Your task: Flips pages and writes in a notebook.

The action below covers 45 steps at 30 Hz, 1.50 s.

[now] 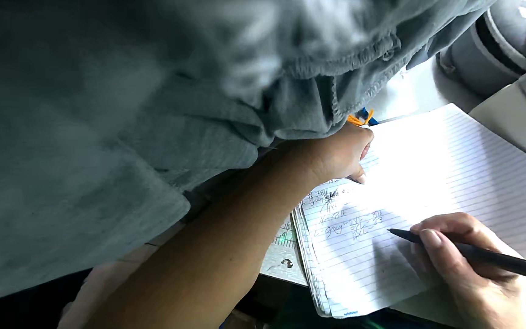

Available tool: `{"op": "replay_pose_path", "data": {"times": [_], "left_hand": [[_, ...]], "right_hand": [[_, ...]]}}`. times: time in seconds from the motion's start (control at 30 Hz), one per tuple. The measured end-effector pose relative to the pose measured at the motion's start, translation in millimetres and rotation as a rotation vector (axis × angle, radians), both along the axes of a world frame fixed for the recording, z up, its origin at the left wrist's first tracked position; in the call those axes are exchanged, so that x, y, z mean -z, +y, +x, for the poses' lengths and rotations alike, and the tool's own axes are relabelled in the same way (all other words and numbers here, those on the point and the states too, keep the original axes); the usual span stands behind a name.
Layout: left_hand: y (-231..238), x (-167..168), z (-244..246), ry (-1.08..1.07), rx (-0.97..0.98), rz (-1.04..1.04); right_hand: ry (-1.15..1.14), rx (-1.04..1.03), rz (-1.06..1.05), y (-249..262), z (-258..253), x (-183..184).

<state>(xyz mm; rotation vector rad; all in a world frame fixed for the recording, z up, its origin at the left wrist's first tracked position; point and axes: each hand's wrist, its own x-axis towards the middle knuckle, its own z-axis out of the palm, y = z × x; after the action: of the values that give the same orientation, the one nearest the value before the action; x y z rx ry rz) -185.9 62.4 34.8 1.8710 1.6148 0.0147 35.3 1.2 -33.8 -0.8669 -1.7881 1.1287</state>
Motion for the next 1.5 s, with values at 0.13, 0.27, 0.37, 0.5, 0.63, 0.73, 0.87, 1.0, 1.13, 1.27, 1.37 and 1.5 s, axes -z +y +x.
{"op": "replay_pose_path", "data": {"times": [0.13, 0.27, 0.37, 0.5, 0.63, 0.73, 0.87, 1.0, 1.13, 1.27, 1.37, 1.5], "left_hand": [[0.3, 0.5, -1.0, -0.032, -0.021, -0.025], [0.1, -0.9, -0.4, -0.028, -0.029, -0.039], [-0.4, -1.0, -0.8, -0.013, -0.025, -0.03], [-0.1, -0.1, -1.7, -0.007, -0.02, -0.012], [0.1, 1.5, -3.0, 0.0, -0.003, 0.017], [0.0, 1.5, -3.0, -0.006, 0.001, 0.015], [-0.4, -0.2, -1.3, -0.011, -0.009, -0.001], [0.1, 0.6, -1.2, 0.013, 0.017, 0.023], [0.0, 0.9, -1.8, 0.012, 0.026, 0.03], [0.8, 2.1, -2.0, 0.028, 0.036, 0.033], [1.1, 6.1, -4.1, 0.034, 0.046, 0.076], [1.1, 5.4, -4.6, 0.03, 0.053, 0.073]], "right_hand": [[-0.055, 0.002, 0.062, 1.1, -0.6, 3.1], [-0.047, -0.002, 0.04, 1.3, -0.4, 2.6], [-0.05, 0.0, 0.049, 0.7, -1.4, 2.1], [-0.05, 0.009, 0.051, 0.0, -1.3, 1.9], [-0.062, 0.026, 0.109, 0.6, -2.4, 4.4], [-0.1, 0.031, 0.145, 0.2, -2.1, 5.4], [-0.118, 0.021, 0.154, 0.4, -1.7, 5.4], [-0.148, 0.001, 0.168, 0.2, -1.3, 5.3], [-0.166, 0.012, 0.189, 0.3, -2.2, 5.2], [-0.179, 0.021, 0.195, -0.1, -2.6, 5.7], [-0.176, 0.02, 0.183, -0.4, -3.0, 4.6], [-0.177, 0.02, 0.198, 0.1, -3.0, 6.5]]}}
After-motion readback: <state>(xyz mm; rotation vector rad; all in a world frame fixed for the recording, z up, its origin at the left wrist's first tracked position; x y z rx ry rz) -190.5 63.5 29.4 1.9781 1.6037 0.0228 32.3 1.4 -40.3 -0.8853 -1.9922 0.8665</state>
